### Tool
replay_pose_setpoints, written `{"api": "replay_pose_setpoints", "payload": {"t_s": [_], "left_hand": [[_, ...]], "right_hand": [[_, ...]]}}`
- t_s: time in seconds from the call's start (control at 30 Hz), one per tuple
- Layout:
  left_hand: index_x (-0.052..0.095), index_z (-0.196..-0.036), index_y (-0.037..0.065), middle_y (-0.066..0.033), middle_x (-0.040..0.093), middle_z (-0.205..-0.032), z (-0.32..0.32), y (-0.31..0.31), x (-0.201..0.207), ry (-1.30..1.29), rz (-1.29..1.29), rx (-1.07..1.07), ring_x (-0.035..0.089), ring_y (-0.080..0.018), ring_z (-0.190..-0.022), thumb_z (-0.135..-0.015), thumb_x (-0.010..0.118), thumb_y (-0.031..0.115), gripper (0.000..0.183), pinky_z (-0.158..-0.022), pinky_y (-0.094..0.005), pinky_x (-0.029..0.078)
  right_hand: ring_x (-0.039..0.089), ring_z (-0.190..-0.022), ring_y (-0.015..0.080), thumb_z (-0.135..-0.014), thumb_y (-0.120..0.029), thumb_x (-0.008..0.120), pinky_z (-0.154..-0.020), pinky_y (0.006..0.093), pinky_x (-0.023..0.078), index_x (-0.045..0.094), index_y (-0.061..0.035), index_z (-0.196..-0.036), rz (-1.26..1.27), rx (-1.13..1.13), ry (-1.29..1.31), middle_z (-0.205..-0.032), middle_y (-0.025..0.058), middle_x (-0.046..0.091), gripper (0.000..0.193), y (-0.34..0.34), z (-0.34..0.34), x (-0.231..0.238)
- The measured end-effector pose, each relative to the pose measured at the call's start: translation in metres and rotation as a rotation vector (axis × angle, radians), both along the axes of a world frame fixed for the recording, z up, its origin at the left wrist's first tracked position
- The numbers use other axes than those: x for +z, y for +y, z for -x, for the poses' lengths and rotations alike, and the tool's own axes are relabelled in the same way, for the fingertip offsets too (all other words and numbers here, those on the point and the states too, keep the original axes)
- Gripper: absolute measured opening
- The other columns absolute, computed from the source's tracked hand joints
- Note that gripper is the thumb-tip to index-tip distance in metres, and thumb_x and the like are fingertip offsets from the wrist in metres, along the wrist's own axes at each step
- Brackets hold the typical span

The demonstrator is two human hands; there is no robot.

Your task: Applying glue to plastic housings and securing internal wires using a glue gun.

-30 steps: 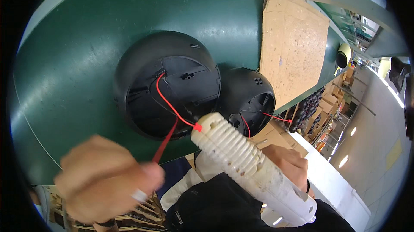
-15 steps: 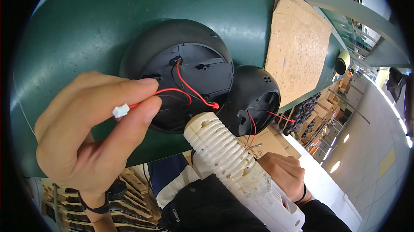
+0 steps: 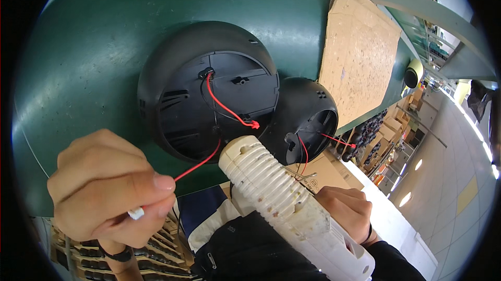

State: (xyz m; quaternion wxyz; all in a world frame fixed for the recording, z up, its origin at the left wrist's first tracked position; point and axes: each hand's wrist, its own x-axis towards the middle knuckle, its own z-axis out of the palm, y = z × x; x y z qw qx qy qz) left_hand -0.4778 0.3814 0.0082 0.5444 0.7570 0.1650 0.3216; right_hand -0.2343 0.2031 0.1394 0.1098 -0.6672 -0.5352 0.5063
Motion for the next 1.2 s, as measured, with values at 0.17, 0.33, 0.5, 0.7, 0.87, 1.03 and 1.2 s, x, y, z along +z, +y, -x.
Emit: {"api": "replay_pose_setpoints", "payload": {"t_s": [0.17,0.33,0.5,0.7,0.87,1.03,1.2], "left_hand": [[0.066,-0.084,0.004,-0.0046,0.059,-0.069,0.0,-0.011,-0.006,-0.038,0.044,0.004,0.053,-0.0159,-0.052,-0.072,0.075,0.012,0.017,-0.047,-0.0261,0.039],[0.072,-0.078,0.003,-0.0041,0.063,-0.067,-0.005,-0.019,-0.009,-0.115,0.119,0.128,0.056,-0.0143,-0.047,-0.052,0.074,-0.004,0.027,-0.042,-0.0224,0.04],[0.067,-0.101,0.002,-0.016,0.063,-0.095,0.018,-0.024,-0.007,0.055,0.043,0.121,0.062,-0.0254,-0.078,-0.056,0.08,0.007,0.048,-0.066,-0.0336,0.049],[0.027,-0.15,0.007,-0.0201,0.032,-0.153,-0.019,-0.038,-0.017,0.467,-0.033,0.172,0.037,-0.0385,-0.138,-0.045,0.094,0.018,0.125,-0.112,-0.045,0.036],[0.026,-0.151,0.007,-0.0194,0.034,-0.149,-0.002,-0.049,0.006,0.546,0.1,0.307,0.04,-0.0379,-0.135,-0.045,0.093,0.014,0.125,-0.112,-0.043,0.035],[0.025,-0.15,0.005,-0.0203,0.036,-0.143,0.038,-0.062,0.032,0.732,0.127,0.518,0.041,-0.0365,-0.132,-0.046,0.091,0.009,0.123,-0.112,-0.043,0.035],[0.025,-0.149,0.006,-0.022,0.033,-0.145,0.061,-0.07,0.042,0.853,0.006,0.431,0.036,-0.0397,-0.135,-0.046,0.093,0.012,0.124,-0.113,-0.0456,0.034]], "right_hand": [[0.064,-0.067,0.03,-0.071,-0.005,0.072,-0.056,0.0359,0.052,0.062,0.0076,-0.091,-0.033,-0.042,0.022,-0.08,0.017,0.062,0.026,-0.004,-0.002,-0.004],[0.067,-0.076,0.0328,-0.071,-0.006,0.072,-0.066,0.0367,0.055,0.062,0.0091,-0.093,-0.163,0.032,0.018,-0.088,0.0198,0.065,0.028,0.024,-0.012,0.005],[0.068,-0.074,0.0322,-0.069,-0.007,0.073,-0.064,0.0349,0.055,0.062,0.0085,-0.092,0.039,0.043,-0.139,-0.088,0.0192,0.066,0.03,0.023,0.004,0.023],[0.067,-0.071,0.0191,-0.071,-0.004,0.069,-0.063,0.0294,0.053,0.067,0.0011,-0.094,0.009,-0.334,-0.241,-0.09,0.0124,0.07,0.024,-0.038,-0.025,0.05],[0.063,-0.085,0.0386,-0.073,0.0,0.067,-0.074,0.0403,0.051,0.062,0.003,-0.104,-0.413,-0.352,-0.625,-0.096,0.0189,0.066,0.032,-0.007,-0.101,0.003],[0.063,-0.089,0.0396,-0.071,-0.016,0.074,-0.076,0.0453,0.053,0.06,-0.0031,-0.11,-0.468,-0.406,-0.943,-0.106,0.0203,0.062,0.043,-0.003,-0.207,-0.139],[0.048,-0.121,0.0454,-0.067,-0.02,0.073,-0.1,0.0519,0.042,0.043,-0.0025,-0.138,-0.444,-0.458,-1.032,-0.137,0.0247,0.046,0.079,-0.022,-0.157,-0.148]]}}
